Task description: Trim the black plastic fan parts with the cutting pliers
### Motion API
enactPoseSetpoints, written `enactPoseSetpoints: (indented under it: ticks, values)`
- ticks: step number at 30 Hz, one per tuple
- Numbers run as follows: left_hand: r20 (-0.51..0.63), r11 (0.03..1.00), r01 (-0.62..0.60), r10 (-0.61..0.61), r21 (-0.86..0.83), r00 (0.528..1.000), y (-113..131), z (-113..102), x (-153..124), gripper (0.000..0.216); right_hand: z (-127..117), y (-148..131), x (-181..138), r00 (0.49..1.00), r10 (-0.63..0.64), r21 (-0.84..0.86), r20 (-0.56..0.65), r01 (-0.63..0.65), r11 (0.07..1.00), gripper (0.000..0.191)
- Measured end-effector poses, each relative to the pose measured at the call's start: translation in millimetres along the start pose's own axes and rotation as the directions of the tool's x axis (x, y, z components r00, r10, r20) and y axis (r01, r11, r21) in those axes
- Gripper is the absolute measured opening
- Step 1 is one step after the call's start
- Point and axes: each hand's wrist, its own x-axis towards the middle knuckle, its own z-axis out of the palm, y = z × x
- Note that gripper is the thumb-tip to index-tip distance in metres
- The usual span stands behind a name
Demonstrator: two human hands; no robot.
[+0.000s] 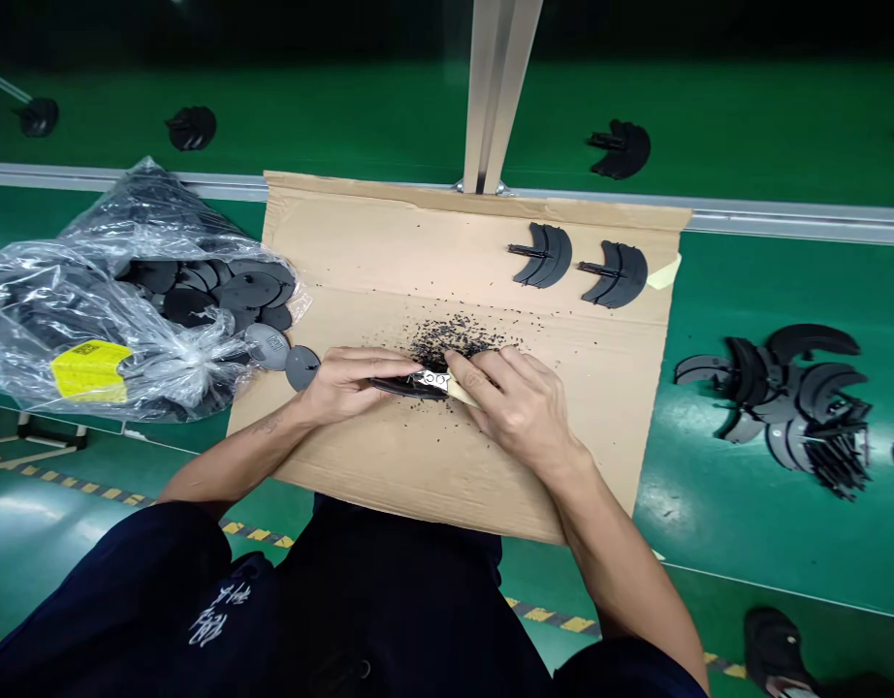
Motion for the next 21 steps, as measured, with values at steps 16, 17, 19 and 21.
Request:
enactPoseSetpoints:
  ticks: [16,17,19,21]
  values:
    - [0.086,0.99,0.099,-0.107,0.096,0.991,19.2,3.8,-0.1,0.029,6.3,-3.2,-7.0,0.967,0.223,0.424,0.122,-0.254,0.869,0.02]
    - [0.101,0.985,0.132,-0.144,0.114,0.984,21.2,4.6,-3.9,0.031,4.1,-4.8,-8.8,0.96,0.227,0.325,0.164,-0.27,0.907,0.022]
    - [0.136,0.975,0.17,-0.19,0.146,0.972,19.6,6.7,-13.0,0.033,-0.5,-8.9,-11.9,0.933,0.191,0.174,0.306,-0.252,0.952,0.029]
    - [0.137,0.974,0.16,-0.182,0.157,0.974,11.9,8.9,-20.9,0.03,-4.7,-12.6,-13.3,0.901,0.144,0.111,0.41,-0.206,0.972,0.034]
